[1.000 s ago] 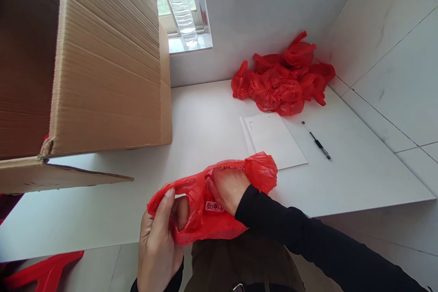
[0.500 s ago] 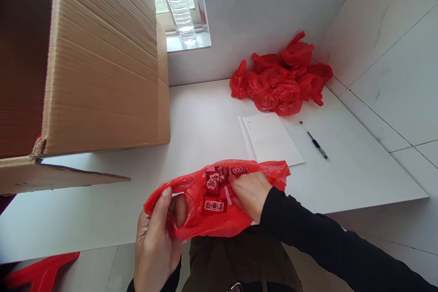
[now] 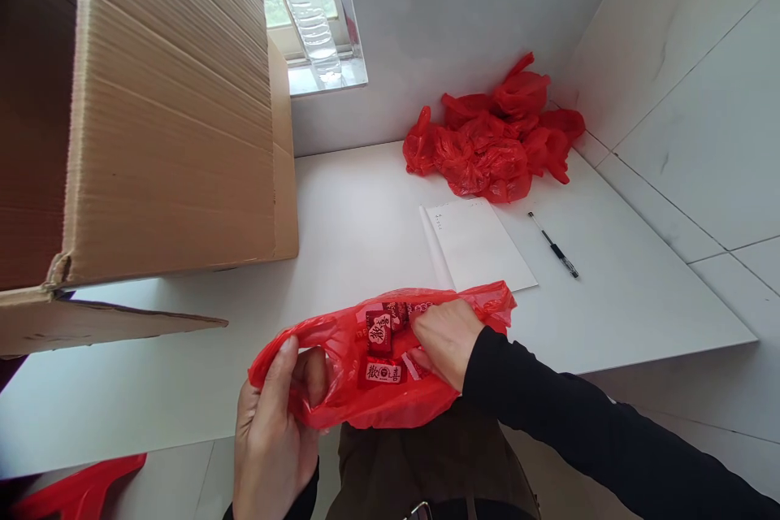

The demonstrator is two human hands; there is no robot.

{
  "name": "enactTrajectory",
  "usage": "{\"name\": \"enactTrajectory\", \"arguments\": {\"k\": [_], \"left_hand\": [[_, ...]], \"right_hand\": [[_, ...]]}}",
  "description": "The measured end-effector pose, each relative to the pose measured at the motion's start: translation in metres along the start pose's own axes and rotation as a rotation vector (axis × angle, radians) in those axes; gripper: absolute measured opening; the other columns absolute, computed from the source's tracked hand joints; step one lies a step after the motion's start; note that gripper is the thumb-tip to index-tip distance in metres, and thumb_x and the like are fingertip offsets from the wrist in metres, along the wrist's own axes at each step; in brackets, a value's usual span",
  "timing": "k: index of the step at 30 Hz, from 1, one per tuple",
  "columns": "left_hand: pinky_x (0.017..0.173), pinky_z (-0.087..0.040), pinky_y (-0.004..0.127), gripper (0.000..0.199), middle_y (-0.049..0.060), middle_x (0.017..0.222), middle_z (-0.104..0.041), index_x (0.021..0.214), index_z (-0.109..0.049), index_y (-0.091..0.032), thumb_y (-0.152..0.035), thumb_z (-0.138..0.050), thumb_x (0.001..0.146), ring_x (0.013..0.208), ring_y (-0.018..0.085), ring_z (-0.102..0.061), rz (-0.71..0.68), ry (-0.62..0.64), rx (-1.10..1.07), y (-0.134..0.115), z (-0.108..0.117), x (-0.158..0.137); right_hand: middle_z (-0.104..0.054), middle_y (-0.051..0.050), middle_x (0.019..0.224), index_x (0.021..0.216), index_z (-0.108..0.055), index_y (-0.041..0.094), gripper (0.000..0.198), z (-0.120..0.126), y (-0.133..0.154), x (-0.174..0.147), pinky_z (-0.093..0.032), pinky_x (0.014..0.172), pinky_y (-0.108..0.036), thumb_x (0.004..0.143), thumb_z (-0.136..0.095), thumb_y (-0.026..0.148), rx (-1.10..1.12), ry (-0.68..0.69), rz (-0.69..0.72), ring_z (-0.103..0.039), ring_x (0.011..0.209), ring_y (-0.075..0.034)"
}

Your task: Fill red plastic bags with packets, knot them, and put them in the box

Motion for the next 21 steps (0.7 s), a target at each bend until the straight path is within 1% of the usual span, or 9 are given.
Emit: {"name": "enactTrajectory", "arguments": {"k": [2,4,6,8,10,12,16,19,21], "left_hand": [[0.051,-0.032,0.024,0.05,-0.004,0.053,-0.033,0.055,-0.039,-0.02,-0.042,-0.061,0.093,0.05,0.01,-0.031,0.011,-0.02,0.007,0.0,0.0,0.0],[0.051,-0.032,0.024,0.05,-0.004,0.053,-0.033,0.054,-0.038,-0.02,-0.042,-0.061,0.093,0.051,0.01,-0.031,0.009,-0.022,0.006,-0.001,-0.002,0.001],[0.05,-0.031,0.024,0.05,-0.004,0.053,-0.034,0.054,-0.039,-0.02,-0.041,-0.061,0.093,0.05,0.01,-0.032,0.006,-0.007,0.006,-0.003,-0.005,0.001],[0.05,-0.031,0.024,0.051,-0.004,0.053,-0.034,0.054,-0.038,-0.019,-0.042,-0.062,0.093,0.05,0.01,-0.032,0.009,-0.004,0.004,-0.003,-0.005,0.001],[0.049,-0.031,0.024,0.051,-0.004,0.052,-0.034,0.054,-0.038,-0.019,-0.041,-0.063,0.092,0.05,0.009,-0.032,0.011,-0.011,0.001,-0.003,-0.003,0.002],[0.048,-0.031,0.024,0.051,-0.005,0.051,-0.033,0.054,-0.038,-0.019,-0.041,-0.063,0.092,0.049,0.009,-0.032,0.006,-0.024,0.002,-0.004,0.001,0.002],[0.043,-0.029,0.023,0.049,-0.004,0.051,-0.034,0.054,-0.04,-0.019,-0.041,-0.062,0.093,0.047,0.009,-0.032,0.0,-0.045,0.007,-0.009,0.007,0.003],[0.04,-0.027,0.022,0.046,-0.005,0.051,-0.035,0.056,-0.042,-0.019,-0.039,-0.065,0.09,0.045,0.009,-0.032,0.006,-0.098,0.011,-0.013,0.01,0.002],[0.039,-0.027,0.022,0.046,-0.005,0.051,-0.035,0.055,-0.041,-0.019,-0.038,-0.067,0.089,0.045,0.008,-0.032,0.01,-0.105,0.012,-0.013,0.009,0.002]], "right_hand": [[-0.072,-0.01,0.077,0.097,-0.062,0.016,0.026,-0.001,0.009,0.001,-0.029,0.05,-0.032,0.093,-0.056,0.04,0.012,-0.022,0.024,-0.071,0.07,-0.029],[-0.073,-0.008,0.081,0.107,-0.061,0.016,0.031,-0.007,0.024,0.004,-0.034,0.052,-0.032,0.089,-0.063,0.042,0.034,-0.029,0.072,-0.071,0.072,-0.028],[-0.073,-0.008,0.086,0.109,-0.06,0.015,0.038,-0.015,0.04,0.008,-0.038,0.054,-0.032,0.082,-0.07,0.04,0.054,-0.024,0.111,-0.071,0.076,-0.027],[-0.073,-0.01,0.088,0.107,-0.06,0.013,0.031,-0.022,0.051,0.012,-0.041,0.054,-0.033,0.083,-0.068,0.031,0.061,-0.022,0.12,-0.071,0.077,-0.027],[-0.073,-0.012,0.086,0.105,-0.061,0.011,0.018,-0.027,0.056,0.014,-0.042,0.054,-0.033,0.089,-0.056,0.017,0.059,-0.033,0.114,-0.07,0.076,-0.027],[-0.072,-0.012,0.085,0.101,-0.061,0.011,0.019,-0.028,0.058,0.014,-0.043,0.054,-0.034,0.09,-0.046,0.008,0.058,-0.049,0.122,-0.07,0.077,-0.027],[-0.071,-0.01,0.08,0.098,-0.06,0.015,0.018,-0.017,0.055,0.013,-0.043,0.053,-0.033,0.09,-0.047,0.007,0.063,-0.085,0.139,-0.07,0.072,-0.027],[-0.07,-0.007,0.079,0.111,-0.053,0.017,0.023,-0.001,0.049,0.017,-0.041,0.052,-0.031,0.09,-0.046,0.008,0.072,-0.143,0.125,-0.069,0.068,-0.025],[-0.07,-0.006,0.081,0.114,-0.051,0.017,0.024,0.006,0.046,0.022,-0.041,0.053,-0.03,0.091,-0.048,0.012,0.08,-0.172,0.13,-0.068,0.069,-0.025]]}}
Point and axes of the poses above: each hand's wrist, its own x-axis towards the middle knuckle, its own z-axis out of the back of the hand, y = z × x, the point moved 9 cm from there along x, towards the middle knuckle
